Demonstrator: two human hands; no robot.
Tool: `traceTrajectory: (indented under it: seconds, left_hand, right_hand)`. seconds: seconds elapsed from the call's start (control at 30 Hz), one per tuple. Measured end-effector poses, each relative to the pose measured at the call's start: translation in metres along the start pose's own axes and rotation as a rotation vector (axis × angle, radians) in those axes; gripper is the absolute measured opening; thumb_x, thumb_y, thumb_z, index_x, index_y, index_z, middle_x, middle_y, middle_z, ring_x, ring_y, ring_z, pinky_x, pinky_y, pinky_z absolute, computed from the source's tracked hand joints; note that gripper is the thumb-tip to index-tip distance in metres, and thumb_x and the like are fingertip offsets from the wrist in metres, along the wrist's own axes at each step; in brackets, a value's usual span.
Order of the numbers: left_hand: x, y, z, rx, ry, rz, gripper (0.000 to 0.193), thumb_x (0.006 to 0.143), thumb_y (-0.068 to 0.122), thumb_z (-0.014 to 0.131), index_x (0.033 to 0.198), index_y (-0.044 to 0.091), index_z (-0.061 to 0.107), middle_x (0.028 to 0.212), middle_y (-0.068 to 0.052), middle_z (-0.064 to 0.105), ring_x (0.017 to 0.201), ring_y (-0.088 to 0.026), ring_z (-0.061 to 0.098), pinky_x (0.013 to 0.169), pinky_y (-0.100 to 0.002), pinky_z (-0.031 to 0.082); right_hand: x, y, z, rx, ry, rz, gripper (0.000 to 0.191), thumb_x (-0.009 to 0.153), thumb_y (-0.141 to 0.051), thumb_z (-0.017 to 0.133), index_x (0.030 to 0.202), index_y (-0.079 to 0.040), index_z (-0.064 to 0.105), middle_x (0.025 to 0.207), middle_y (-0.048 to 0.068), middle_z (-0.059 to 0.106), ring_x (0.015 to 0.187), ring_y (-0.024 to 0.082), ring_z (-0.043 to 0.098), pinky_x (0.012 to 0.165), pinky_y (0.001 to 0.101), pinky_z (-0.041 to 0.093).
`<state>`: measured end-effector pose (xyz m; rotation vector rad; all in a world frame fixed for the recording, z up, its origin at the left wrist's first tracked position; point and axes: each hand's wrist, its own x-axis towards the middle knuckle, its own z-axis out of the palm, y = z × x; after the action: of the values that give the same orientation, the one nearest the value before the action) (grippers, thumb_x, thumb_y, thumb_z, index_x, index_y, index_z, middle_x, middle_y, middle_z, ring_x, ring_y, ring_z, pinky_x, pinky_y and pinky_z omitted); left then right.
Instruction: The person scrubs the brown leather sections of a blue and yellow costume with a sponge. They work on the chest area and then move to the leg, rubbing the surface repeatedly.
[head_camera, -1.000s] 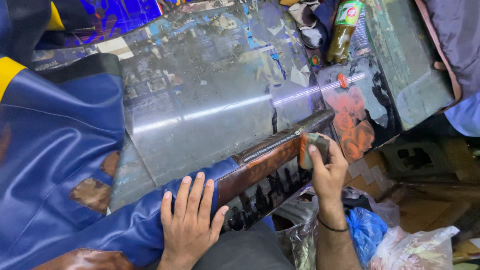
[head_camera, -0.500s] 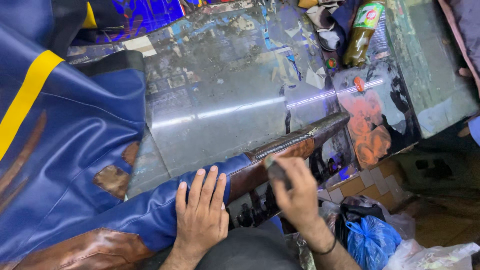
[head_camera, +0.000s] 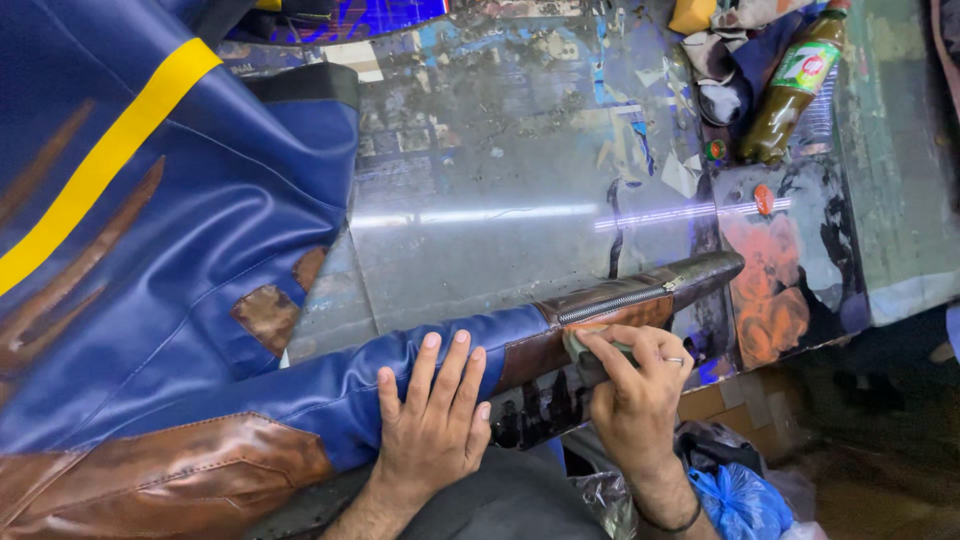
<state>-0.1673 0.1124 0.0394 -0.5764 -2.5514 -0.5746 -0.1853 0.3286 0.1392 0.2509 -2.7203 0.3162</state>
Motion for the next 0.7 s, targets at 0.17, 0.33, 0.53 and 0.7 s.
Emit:
traceTrajectory:
  seconds: [0.17,0.33,0.53,0.7]
  left_hand:
    - [-0.006,-0.004,0.008,0.086,0.046,0.033,0.055,0.105,0.039,0.042,0.150,0.011,0.056,0.157,-0.009,0.051,0.149,-0.031,0.039,0.124,-0.059,-0.004]
    - [-0.009,-0.006,0.011,0.075,0.062,0.033,0.055,0.105,0.039,0.042,0.150,0.011,0.056,0.157,-0.009,0.051,0.149,-0.030,0.040,0.125,-0.058,-0.004]
    - [-0.011,-0.009,0.010,0.043,0.071,0.047,0.054,0.106,0.038,0.043,0.150,0.009,0.055,0.157,-0.010,0.051,0.149,-0.030,0.040,0.126,-0.058,-0.004]
    - [-0.012,-0.011,0.011,0.025,0.077,0.063,0.054,0.106,0.037,0.043,0.150,0.008,0.054,0.157,-0.011,0.052,0.149,-0.030,0.040,0.126,-0.057,-0.004]
  right_hand:
    - [0.000,-0.020,0.006,-0.025,-0.030,-0.077,0.054,0.065,0.006,0.059,0.109,-0.021,0.077,0.109,-0.003,0.066,0.108,0.024,0.056,0.102,0.0472,0.032]
    - [0.003,-0.022,0.008,-0.154,-0.090,0.040,0.056,0.065,0.004,0.061,0.110,-0.024,0.078,0.110,-0.002,0.066,0.111,0.027,0.055,0.096,0.0464,0.032]
    - [0.000,-0.032,0.010,-0.134,-0.100,-0.037,0.056,0.065,0.002,0.061,0.112,-0.024,0.075,0.112,0.000,0.065,0.110,0.028,0.055,0.094,0.0489,0.034]
    - [0.004,-0.035,0.011,-0.213,-0.109,0.076,0.056,0.067,0.002,0.063,0.113,-0.026,0.077,0.111,-0.001,0.064,0.111,0.030,0.054,0.093,0.0478,0.033]
